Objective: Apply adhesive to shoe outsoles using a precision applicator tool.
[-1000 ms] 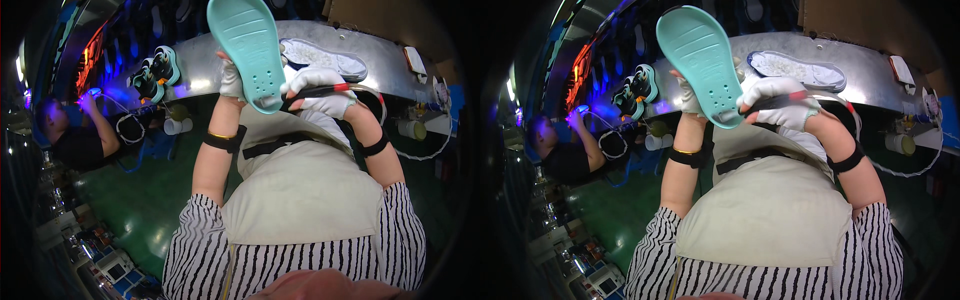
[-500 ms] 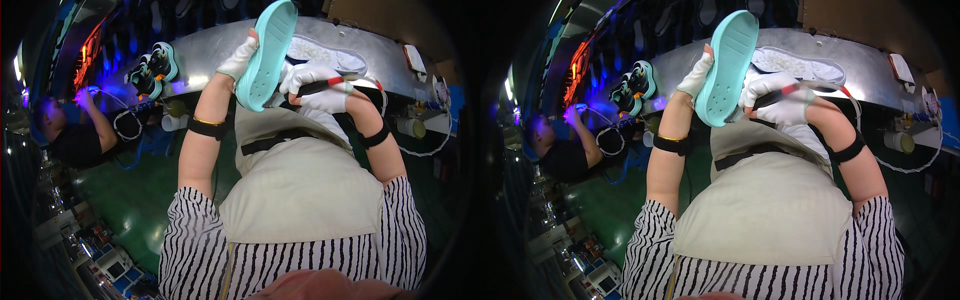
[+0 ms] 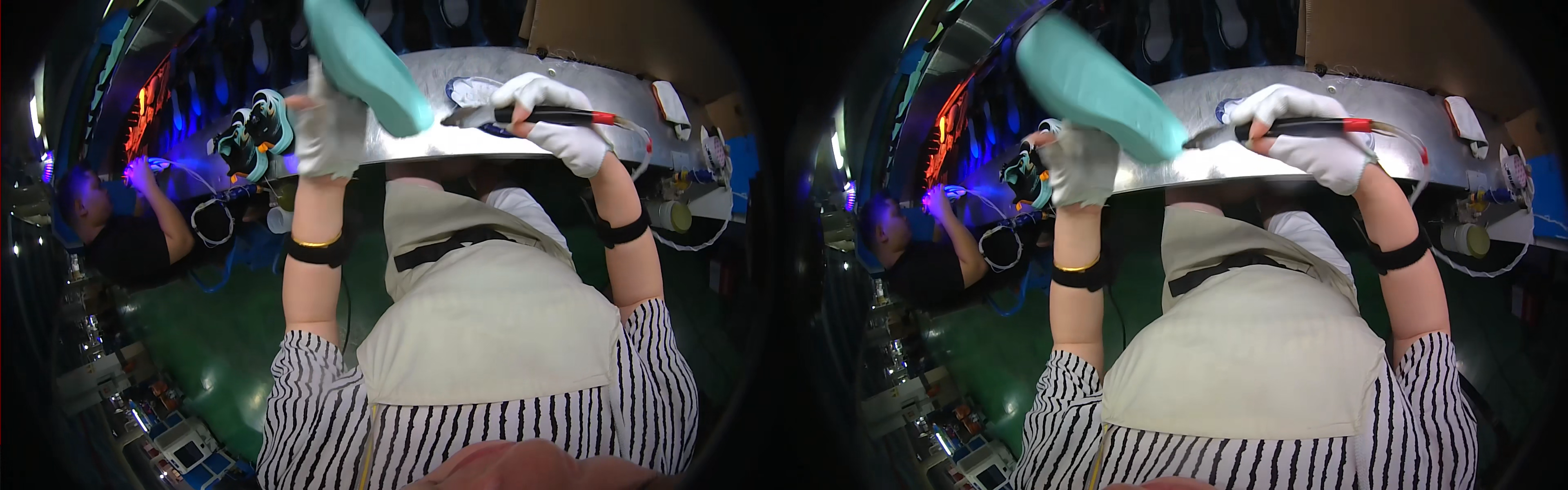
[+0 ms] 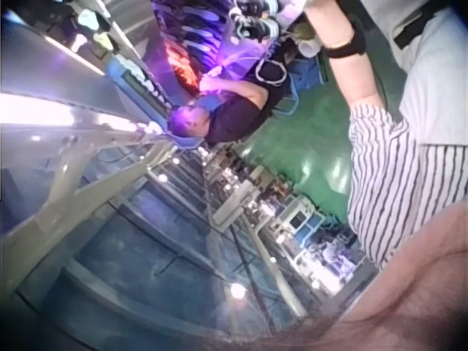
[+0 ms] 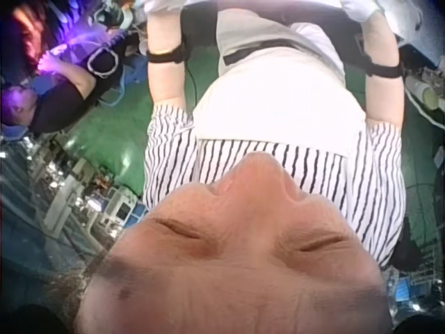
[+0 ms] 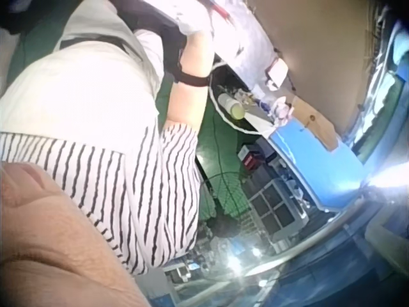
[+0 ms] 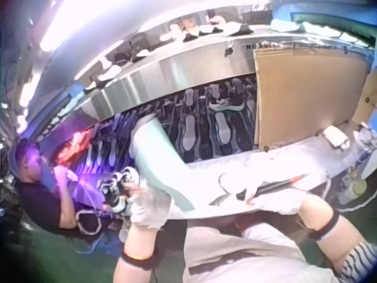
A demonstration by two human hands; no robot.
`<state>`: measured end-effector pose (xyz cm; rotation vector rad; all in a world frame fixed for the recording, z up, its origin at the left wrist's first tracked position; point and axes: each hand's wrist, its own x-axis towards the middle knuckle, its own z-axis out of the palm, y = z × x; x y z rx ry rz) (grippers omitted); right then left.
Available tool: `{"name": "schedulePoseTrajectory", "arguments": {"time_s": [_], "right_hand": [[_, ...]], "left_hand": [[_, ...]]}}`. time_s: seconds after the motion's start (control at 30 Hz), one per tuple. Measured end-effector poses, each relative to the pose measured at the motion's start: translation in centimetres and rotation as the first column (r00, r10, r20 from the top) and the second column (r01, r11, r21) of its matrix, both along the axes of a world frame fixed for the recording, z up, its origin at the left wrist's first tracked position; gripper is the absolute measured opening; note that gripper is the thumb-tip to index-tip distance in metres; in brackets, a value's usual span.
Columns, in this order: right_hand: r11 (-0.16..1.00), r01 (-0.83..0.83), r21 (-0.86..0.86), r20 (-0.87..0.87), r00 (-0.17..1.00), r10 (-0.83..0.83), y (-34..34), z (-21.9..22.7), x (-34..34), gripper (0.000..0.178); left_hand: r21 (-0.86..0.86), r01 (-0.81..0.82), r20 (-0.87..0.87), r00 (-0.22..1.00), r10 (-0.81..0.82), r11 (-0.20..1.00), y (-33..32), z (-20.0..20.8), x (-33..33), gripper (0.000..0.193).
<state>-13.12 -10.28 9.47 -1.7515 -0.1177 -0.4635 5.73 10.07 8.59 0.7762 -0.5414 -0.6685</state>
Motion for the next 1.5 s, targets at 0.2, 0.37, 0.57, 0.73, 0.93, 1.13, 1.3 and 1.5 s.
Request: {"name": "schedulePoseTrajectory", "arguments": {"time_s": [0.2,0.37,0.57,0.73,0.93,1.13,1.3,1.5], "right_hand": [[0.947,0.183,0.264,-0.151,0.978,-0.147,2.6,-0.1,0.2,0.014],[0.878,0.275,0.392,-0.167,0.960,-0.226,2.6,-2.2,2.5,0.014],[0.921,0.287,0.264,0.022,0.953,-0.303,3.6,-3.3,4.5,0.013],[0.966,0.108,0.236,-0.064,0.993,-0.096,4.1,-1.8,2.7,0.013],[0.954,0.149,-0.259,0.112,0.986,-0.123,3.9,-1.9,2.3,0.015],[0.987,0.044,0.157,-0.203,0.979,-0.011,4.7,-1.8,0.5,0.011],[0.999,0.042,0.032,-0.054,0.998,-0.040,5.1,-2.6,0.5,0.012],[0.929,0.196,0.313,-0.336,0.938,-0.085,4.3,-1.2,1.1,0.011]], "left_hand": [[0.005,0.349,-0.506,0.810,-0.298,0.937,1.3,-2.6,-1.8,0.087],[-0.076,0.242,-0.474,0.845,-0.249,0.967,-1.1,-5.0,-7.6,0.060],[-0.085,0.171,-0.437,0.879,-0.191,0.982,-2.8,-7.0,-10.2,0.053],[-0.033,0.096,-0.557,0.824,-0.098,0.995,-2.6,-6.0,-9.6,0.053],[0.110,-0.088,-0.424,0.897,0.127,0.990,-3.6,-7.0,-8.3,0.050],[-0.114,0.009,-0.516,0.854,-0.067,0.993,-3.4,-5.9,-7.3,0.065],[0.023,0.003,-0.408,0.913,0.007,1.000,-3.1,-6.0,-5.6,0.067],[-0.135,-0.043,-0.603,0.796,-0.047,0.990,-3.2,-5.1,-6.2,0.068]]}}
